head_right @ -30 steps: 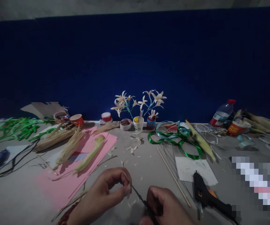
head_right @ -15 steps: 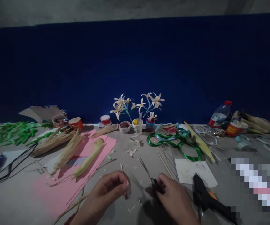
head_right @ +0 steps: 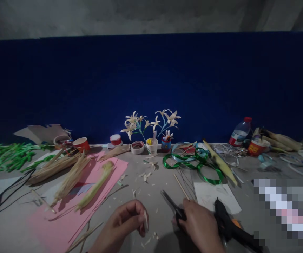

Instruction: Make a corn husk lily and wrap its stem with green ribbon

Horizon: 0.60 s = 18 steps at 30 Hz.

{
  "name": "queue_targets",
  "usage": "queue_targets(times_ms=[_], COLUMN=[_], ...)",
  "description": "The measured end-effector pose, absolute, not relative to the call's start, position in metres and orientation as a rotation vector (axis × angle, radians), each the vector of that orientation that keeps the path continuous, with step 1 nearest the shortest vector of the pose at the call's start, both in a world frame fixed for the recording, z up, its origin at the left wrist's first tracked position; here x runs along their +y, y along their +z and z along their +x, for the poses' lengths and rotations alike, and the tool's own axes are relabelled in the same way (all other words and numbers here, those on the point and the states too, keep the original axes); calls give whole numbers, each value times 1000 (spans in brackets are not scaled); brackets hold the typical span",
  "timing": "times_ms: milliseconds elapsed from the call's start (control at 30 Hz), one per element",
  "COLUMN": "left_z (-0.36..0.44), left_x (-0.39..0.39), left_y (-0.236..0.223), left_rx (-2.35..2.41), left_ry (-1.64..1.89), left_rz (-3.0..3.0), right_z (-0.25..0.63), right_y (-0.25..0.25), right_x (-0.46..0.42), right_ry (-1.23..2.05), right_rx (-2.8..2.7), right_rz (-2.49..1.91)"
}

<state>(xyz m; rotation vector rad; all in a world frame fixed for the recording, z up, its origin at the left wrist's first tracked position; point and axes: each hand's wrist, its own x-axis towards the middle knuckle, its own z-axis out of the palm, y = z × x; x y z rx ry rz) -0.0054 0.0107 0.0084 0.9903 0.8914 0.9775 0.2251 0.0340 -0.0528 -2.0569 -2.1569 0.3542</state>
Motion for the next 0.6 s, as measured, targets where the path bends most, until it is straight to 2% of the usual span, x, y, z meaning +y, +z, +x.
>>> queue_targets(times_ms=[167,300,367,500,600], left_z=[-5,-3,-1,5,8], left_x=[15,19,19,17,14], left_y=[-5,-15,-19,-20,-20], left_rx=[814,767,708,600,571], left_ry=[946,914,846,691,656], left_rz=[913,813,761,688,682], right_z=[234,233,225,203,192], right_y=[-53,-31,-15,12,18], right_x=[44,38,30,15,11], right_ry=[515,607,702,1039,1094], right_rx=[-2136,-2124,-2108,-1985,-1974], right_rz=[-2028,-1941,-1746,-1022,-907])
